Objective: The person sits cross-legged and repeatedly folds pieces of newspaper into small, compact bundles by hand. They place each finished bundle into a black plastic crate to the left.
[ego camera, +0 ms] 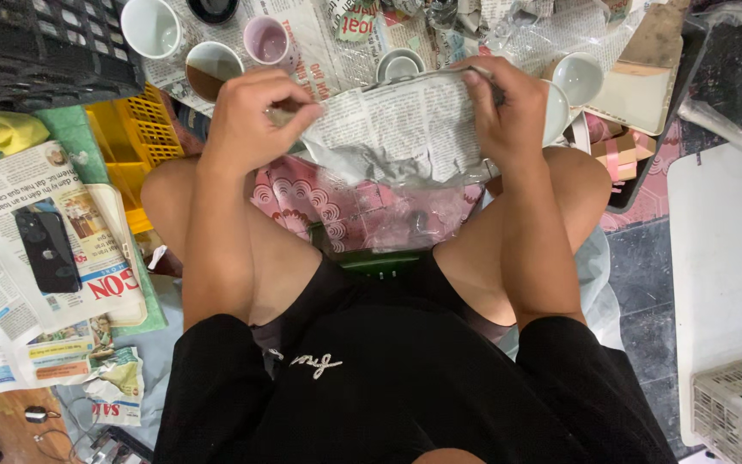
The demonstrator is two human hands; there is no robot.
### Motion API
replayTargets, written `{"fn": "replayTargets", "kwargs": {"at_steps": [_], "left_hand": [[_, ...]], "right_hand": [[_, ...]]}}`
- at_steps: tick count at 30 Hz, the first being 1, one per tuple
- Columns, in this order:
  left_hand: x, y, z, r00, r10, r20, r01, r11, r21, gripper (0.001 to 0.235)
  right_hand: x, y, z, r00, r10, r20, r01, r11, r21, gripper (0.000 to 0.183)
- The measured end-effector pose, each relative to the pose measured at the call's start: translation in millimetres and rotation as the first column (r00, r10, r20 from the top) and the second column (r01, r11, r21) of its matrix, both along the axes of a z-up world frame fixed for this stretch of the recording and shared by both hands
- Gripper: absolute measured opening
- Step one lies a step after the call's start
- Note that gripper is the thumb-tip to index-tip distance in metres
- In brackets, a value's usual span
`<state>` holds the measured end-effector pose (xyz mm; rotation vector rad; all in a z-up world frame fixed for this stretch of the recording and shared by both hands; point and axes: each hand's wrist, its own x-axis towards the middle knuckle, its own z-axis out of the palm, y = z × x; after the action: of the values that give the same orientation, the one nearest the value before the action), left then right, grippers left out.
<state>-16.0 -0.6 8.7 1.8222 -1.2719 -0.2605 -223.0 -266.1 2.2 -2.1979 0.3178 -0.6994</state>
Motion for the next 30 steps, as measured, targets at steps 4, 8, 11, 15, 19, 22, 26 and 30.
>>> {"fn": "replayTargets", "kwargs": {"at_steps": [4,8,11,15,19,22,26,30], "left_hand": [[-20,-12,2,0.989,-0.132,0.059,0.139,0.982,-0.127,0.03],[-44,-28,-7,0.979,-0.175,-0.101,0.185,0.979,0.092,0.032],[-40,-28,-12,0.977,-0.133,-0.168,0.174,0.951,0.257,0.03],[-25,-19,-12,0.948,-0.131,-0.291,0.158,0.985,0.073,0.027],[-17,-13,-15,0.914,-0.097,-0.395,0.144,0.985,0.092,0.027],[-28,-18,-19,0.892,-0.081,-0.444,0.066,0.997,-0.049,0.024],[-35,-25,-25,0.892,0.058,-0.448,-0.103,0.992,-0.077,0.021],[-46,-34,-30,0.892,0.138,-0.431,-0.27,0.926,-0.263,0.019]], "right_hand": [[4,11,-4,0.988,0.153,-0.035,-0.155,0.985,-0.074,0.017],[6,25,0,0.964,0.265,-0.03,-0.266,0.961,-0.08,0.019],[3,22,7,0.94,0.342,0.009,-0.342,0.94,0.006,0.031],[4,13,-2,0.927,0.339,-0.159,-0.328,0.94,0.091,0.051],[-7,0,-22,0.974,0.19,-0.119,-0.168,0.971,0.17,0.028],[-11,2,-27,0.996,0.078,0.05,-0.089,0.957,0.275,0.034],[-6,15,-24,0.963,-0.061,0.263,-0.14,0.721,0.679,0.085],[1,42,-31,0.965,0.104,0.24,-0.234,0.753,0.615,0.122]]}}
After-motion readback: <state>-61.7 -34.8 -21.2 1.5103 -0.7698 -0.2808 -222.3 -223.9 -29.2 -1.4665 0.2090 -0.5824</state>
